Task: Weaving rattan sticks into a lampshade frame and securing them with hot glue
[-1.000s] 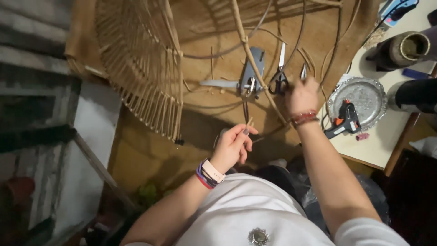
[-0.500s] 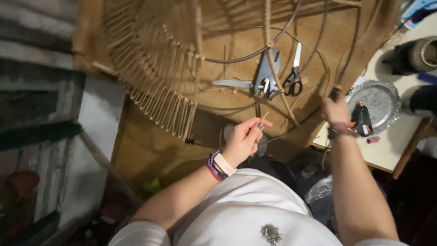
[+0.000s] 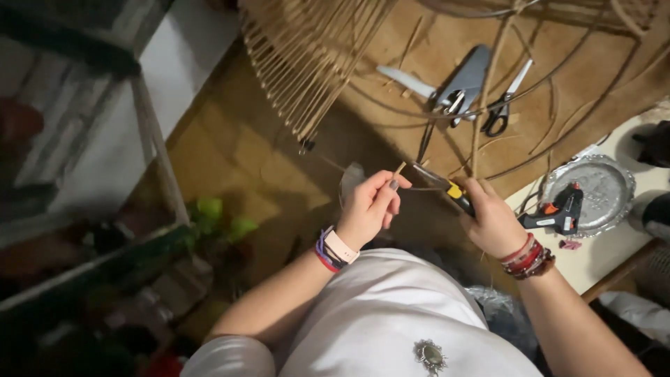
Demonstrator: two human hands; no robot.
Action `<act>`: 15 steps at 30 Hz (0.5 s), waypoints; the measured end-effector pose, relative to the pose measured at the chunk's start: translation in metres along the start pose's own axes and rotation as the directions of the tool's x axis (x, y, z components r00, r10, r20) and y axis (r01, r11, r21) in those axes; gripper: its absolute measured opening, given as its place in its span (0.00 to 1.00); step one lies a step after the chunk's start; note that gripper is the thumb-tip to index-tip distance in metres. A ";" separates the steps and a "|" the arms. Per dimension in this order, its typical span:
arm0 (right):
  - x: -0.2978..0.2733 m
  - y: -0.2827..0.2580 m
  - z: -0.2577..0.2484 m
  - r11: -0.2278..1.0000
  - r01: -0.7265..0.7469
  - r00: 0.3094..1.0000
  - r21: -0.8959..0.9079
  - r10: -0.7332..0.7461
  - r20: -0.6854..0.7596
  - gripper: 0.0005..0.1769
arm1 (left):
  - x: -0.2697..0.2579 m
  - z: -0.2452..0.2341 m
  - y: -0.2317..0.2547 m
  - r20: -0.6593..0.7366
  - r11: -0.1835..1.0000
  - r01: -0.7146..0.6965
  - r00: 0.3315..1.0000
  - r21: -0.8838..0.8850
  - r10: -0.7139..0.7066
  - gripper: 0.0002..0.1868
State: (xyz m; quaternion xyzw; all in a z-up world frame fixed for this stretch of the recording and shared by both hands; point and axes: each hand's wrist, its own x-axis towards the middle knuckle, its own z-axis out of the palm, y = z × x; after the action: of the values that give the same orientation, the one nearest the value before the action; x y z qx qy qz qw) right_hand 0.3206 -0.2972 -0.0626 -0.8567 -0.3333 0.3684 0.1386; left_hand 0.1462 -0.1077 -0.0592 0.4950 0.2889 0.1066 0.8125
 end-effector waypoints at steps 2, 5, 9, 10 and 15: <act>-0.001 -0.026 -0.009 0.993 0.085 0.993 0.076 -0.090 0.070 0.37 | -0.013 -0.008 0.000 -0.058 0.979 -0.056 0.996 0.197 0.069 0.12; -0.003 -0.035 -0.002 0.989 0.130 0.980 0.064 -0.138 0.144 0.42 | -0.031 -0.020 0.000 -0.075 0.939 -0.093 0.989 0.330 0.124 0.12; -0.004 -0.052 0.002 0.982 0.188 0.964 0.029 -0.191 0.184 0.36 | -0.049 -0.027 0.020 -0.091 0.887 -0.118 0.980 0.447 0.176 0.12; -0.005 -0.063 0.001 0.975 0.221 0.962 -0.013 -0.216 0.166 0.37 | -0.050 -0.028 0.022 -0.083 0.879 -0.139 0.977 0.456 0.197 0.12; 0.016 -0.055 0.037 0.839 0.201 0.974 -0.505 -0.227 0.011 0.21 | -0.043 -0.049 0.041 -0.011 0.826 -0.209 0.968 0.523 0.252 0.11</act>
State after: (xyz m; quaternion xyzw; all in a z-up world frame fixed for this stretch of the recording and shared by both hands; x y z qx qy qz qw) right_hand 0.2758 -0.2457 -0.0700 -0.8293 -0.5078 0.2297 -0.0410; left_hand 0.0876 -0.0713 -0.0249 0.7217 0.2770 0.1420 0.6183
